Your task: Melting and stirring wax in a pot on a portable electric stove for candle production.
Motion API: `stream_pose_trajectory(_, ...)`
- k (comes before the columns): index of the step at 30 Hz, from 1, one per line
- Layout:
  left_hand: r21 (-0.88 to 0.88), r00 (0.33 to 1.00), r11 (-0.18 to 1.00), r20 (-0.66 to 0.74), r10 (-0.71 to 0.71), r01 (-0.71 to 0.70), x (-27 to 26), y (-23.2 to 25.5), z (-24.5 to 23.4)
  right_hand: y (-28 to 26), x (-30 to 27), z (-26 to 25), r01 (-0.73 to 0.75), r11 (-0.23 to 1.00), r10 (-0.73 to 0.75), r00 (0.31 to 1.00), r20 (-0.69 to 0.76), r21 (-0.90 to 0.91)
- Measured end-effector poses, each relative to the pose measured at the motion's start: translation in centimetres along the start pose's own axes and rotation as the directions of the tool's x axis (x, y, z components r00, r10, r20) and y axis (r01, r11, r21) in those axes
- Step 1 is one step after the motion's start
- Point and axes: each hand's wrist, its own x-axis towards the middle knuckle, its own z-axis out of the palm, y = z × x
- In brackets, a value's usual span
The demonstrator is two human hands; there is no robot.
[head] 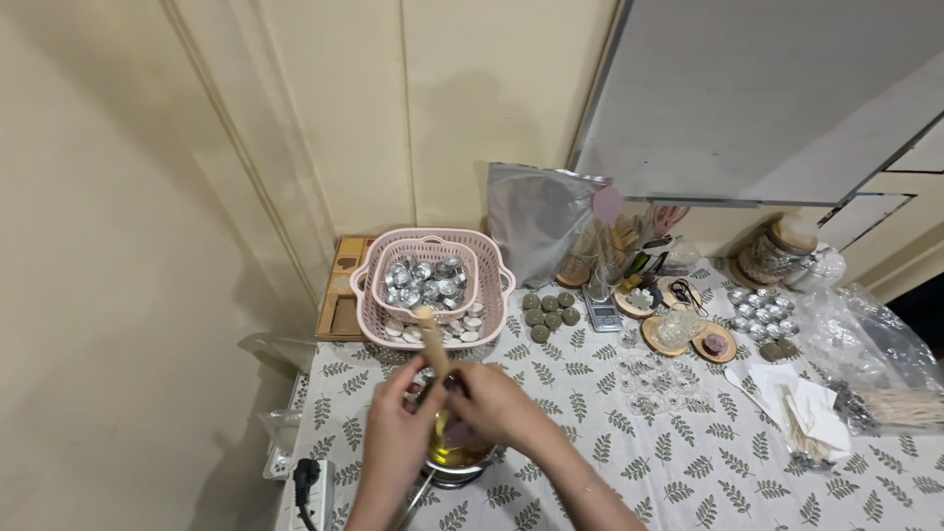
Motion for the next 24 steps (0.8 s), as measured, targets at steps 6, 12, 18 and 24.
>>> stream_pose_trajectory(6,-0.019,0.971,0.989,-0.195,0.14,-0.147,2.1,-4.5,-0.3,-0.1,-0.4,-2.7,-0.029,0.989,0.02,0.998,0.062,0.146)
stream_pose_trajectory(12,-0.043,0.983,0.996,-0.169,0.07,-0.078,1.1,-2.5,-1.4,13.9,1.1,-8.7,-0.354,0.847,0.435,0.89,-0.134,0.396)
stream_pose_trajectory(18,-0.207,0.98,0.978,-0.198,-0.012,-0.03,2.7,-4.4,0.9,25.1,5.1,-12.4,-0.185,0.789,0.444,0.831,-0.335,0.586)
stream_pose_trajectory(24,-0.22,0.967,0.974,-0.234,-0.1,0.047,1.3,-1.9,2.5,28.2,11.5,-13.6,-0.24,0.704,0.567,0.757,-0.325,0.669)
